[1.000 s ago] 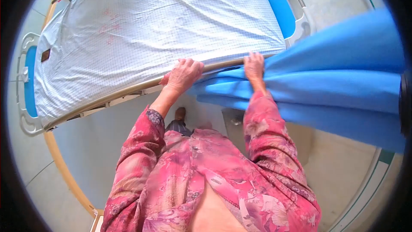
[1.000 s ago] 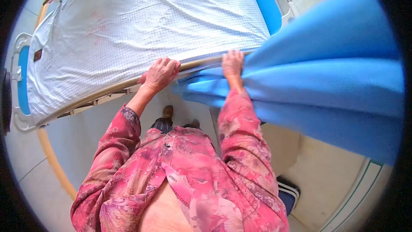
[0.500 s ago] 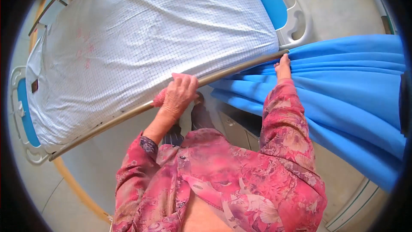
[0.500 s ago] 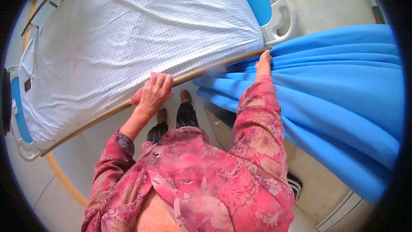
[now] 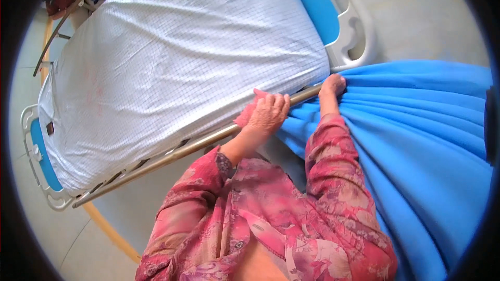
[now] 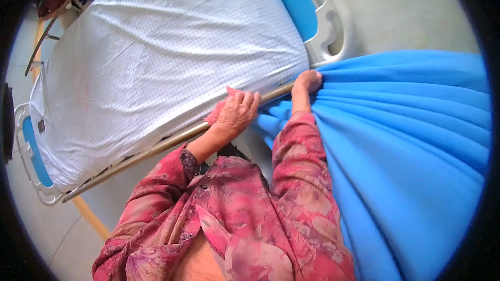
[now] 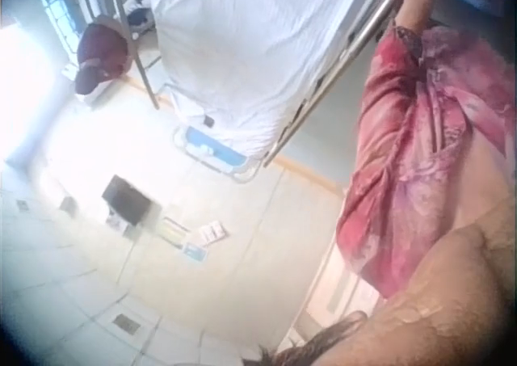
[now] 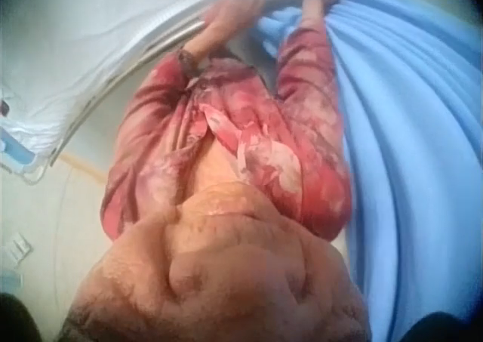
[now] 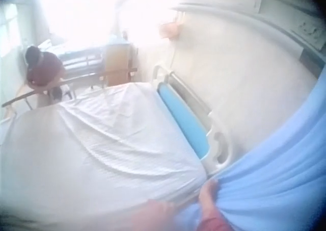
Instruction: The person wipes a small table and a bedside cabinet using a cloth. They then move across the room and wipe a wall panel and the top of another cabinet with the cloth.
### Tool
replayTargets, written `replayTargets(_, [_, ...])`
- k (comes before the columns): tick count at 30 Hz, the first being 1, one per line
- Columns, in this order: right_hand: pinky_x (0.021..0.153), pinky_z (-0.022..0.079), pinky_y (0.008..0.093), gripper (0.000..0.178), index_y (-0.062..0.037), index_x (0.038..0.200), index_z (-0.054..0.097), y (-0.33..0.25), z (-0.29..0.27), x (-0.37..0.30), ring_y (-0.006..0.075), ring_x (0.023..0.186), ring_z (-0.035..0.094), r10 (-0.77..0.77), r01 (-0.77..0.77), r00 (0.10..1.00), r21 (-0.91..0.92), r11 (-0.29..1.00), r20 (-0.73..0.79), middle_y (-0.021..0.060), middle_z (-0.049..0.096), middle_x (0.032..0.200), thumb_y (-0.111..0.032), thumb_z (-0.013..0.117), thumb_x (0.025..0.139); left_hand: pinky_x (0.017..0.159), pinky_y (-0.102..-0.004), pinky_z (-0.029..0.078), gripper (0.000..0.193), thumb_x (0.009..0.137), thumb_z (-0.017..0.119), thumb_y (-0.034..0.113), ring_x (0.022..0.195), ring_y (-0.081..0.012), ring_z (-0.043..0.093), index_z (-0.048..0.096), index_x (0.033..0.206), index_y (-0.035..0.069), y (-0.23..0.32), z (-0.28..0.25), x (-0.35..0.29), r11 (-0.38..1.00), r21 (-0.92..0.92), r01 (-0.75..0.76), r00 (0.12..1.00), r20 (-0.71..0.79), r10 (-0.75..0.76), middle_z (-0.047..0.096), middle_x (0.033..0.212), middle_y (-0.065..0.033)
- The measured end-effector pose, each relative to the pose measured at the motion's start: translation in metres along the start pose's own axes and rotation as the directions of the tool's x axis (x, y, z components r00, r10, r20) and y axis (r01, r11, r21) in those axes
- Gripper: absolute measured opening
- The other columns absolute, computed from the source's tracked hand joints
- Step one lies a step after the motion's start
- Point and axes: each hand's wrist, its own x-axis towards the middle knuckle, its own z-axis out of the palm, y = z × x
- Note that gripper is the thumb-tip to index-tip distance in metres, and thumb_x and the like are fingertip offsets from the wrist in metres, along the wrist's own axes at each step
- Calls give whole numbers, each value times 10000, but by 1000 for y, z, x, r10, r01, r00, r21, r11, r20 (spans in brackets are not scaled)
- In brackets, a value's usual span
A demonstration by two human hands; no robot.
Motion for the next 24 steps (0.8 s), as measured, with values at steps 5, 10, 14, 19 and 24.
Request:
replayTargets(5, [665, 552, 369, 253, 47, 800, 648, 4, -5, -1, 319, 766, 675, -173, 172, 985, -212, 962, 14, 223, 672, 851, -75, 441, 880, 626, -316, 447, 412, 795, 506, 182, 801, -212, 520, 538, 1159, -9, 36, 22, 57, 1000, -2, -20, 1000, 1, 20, 539, 888, -76])
replayTargets(10, [712, 528, 381, 227, 50, 806, 638, -1, -5, -8, 337, 842, 655, 50, -54, 997, 53, 997, 62, 241, 663, 876, -70, 452, 858, 635, -361, 487, 271, 801, 504, 203, 758, -226, 558, 549, 1002, 26, 54, 37, 93, 998, -60, 24, 999, 45, -21, 550, 843, -66])
replayTargets(14, [775, 504, 386, 277, 73, 836, 631, 41, 37, 12, 356, 858, 638, -41, 44, 999, 192, 981, -17, 250, 658, 892, -115, 432, 871, 699, -393, 512, 215, 835, 489, 213, 776, -270, 589, 551, 953, 44, 62, 44, 111, 960, -273, 70, 992, 118, -38, 576, 869, -103])
replayTargets(19, [827, 483, 346, 267, -19, 862, 660, 33, 46, 14, 279, 905, 612, -21, 15, 999, 135, 991, 47, 164, 650, 948, -224, 733, 707, 766, -434, 496, 207, 826, 531, 200, 870, -358, 603, 589, 878, 8, 37, 55, 127, 840, -537, 71, 940, 318, 124, 619, 898, -202])
replayTargets(24, [796, 502, 331, 256, -22, 860, 651, 39, 49, 17, 276, 888, 624, 3, -4, 1000, 38, 999, 22, 159, 654, 941, -216, 726, 710, 622, -437, 505, 188, 826, 527, 186, 750, -352, 609, 572, 832, 4, 41, 55, 107, 883, -467, 50, 988, 152, 24, 609, 817, -186])
